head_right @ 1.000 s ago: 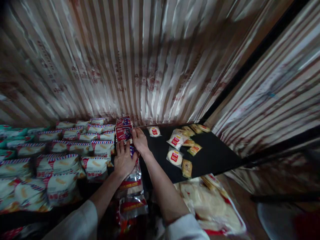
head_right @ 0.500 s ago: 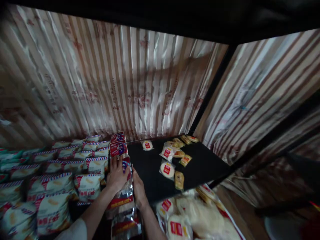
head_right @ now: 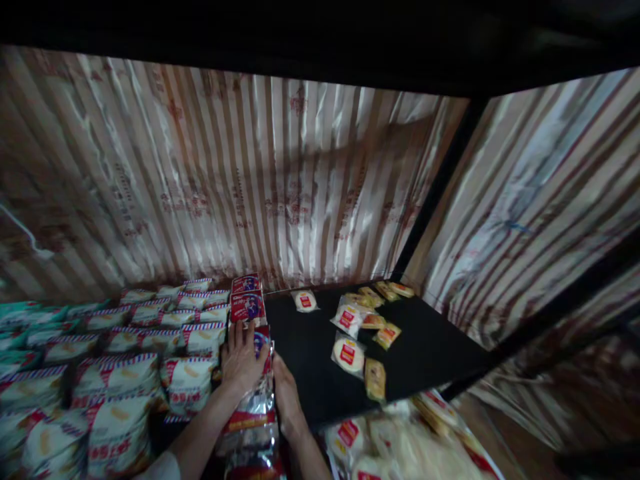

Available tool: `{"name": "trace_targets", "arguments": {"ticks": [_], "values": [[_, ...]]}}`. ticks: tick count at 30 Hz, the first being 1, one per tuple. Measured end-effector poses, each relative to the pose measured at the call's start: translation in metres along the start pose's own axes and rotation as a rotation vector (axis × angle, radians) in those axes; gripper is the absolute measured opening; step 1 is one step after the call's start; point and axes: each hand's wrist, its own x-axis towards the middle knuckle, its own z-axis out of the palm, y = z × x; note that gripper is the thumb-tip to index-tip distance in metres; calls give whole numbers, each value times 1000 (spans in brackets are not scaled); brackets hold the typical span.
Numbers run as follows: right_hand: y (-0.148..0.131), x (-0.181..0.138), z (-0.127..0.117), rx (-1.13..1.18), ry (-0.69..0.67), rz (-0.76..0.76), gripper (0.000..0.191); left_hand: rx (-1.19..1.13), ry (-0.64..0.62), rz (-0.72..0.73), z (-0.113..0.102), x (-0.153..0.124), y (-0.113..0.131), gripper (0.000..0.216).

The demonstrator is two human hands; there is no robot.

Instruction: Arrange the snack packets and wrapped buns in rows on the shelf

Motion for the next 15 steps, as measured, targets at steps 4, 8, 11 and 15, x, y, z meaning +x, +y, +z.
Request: {"name": "trace_targets", "arguments": {"ticks": [4, 8, 11, 15], "values": [[-4, -4, 3, 25, 17, 9, 68, 18, 48, 32, 2, 1, -2, 61], [-4, -5, 1, -19, 47, -31, 69, 26, 84, 73, 2, 1, -4, 61], [0, -4, -5, -33, 88, -40, 71, 33, 98, 86, 3, 0, -5, 62], [9, -6, -20, -30, 162, -42, 70, 41, 100, 93, 3, 0, -4, 63]]}}
